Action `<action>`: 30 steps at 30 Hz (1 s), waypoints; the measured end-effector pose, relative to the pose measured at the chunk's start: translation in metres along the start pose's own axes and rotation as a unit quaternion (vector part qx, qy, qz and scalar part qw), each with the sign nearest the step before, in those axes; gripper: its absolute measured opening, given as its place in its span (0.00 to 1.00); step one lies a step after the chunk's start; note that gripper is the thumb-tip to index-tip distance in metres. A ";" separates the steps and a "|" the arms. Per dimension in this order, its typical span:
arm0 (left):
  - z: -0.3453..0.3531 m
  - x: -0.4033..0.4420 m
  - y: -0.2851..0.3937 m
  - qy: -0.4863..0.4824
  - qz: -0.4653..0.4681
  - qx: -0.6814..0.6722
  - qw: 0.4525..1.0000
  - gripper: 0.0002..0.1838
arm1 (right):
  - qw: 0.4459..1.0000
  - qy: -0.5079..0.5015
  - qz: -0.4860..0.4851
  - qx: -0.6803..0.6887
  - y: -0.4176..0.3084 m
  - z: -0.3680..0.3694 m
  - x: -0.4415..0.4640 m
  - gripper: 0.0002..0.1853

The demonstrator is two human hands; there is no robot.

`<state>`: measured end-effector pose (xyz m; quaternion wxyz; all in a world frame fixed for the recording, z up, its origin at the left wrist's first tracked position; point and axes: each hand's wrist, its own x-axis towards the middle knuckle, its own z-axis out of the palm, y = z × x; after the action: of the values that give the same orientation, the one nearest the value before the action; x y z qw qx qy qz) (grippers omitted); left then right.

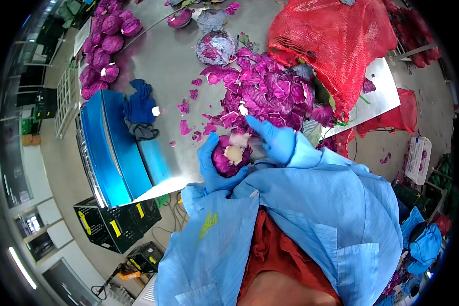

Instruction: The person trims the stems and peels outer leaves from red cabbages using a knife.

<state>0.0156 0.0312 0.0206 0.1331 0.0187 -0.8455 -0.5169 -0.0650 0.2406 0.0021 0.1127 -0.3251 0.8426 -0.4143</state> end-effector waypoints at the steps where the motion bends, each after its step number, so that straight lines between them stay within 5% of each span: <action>1: 0.000 0.002 0.001 -0.003 0.008 0.009 1.000 0.53 | 0.998 -0.029 -0.027 0.041 -0.001 0.007 0.003 0.42; 6: 0.004 0.002 -0.004 -0.005 0.010 -0.005 1.000 0.53 | 0.976 -0.049 -0.044 -0.206 -0.020 0.017 0.006 0.48; 10: 0.010 -0.001 -0.001 0.006 -0.020 -0.048 0.999 0.52 | 0.975 0.018 -0.100 -0.195 -0.008 0.028 0.005 0.50; 21: 0.010 -0.012 -0.016 -0.028 -0.010 -0.036 0.999 0.52 | 0.981 -0.052 -0.084 -0.169 0.005 0.025 -0.001 0.51; 27: 0.011 -0.012 -0.013 -0.045 -0.022 -0.033 0.998 0.51 | 0.942 -0.010 -0.078 -0.326 -0.003 0.021 -0.001 0.47; 30: 0.010 -0.011 -0.012 -0.042 -0.023 -0.032 0.998 0.51 | 0.956 -0.066 -0.051 -0.281 0.000 0.020 0.000 0.45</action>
<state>0.0227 0.0365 0.0029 0.0863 0.0122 -0.8328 -0.5467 -0.0559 0.2281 -0.0101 0.0508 -0.4131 0.8979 -0.1431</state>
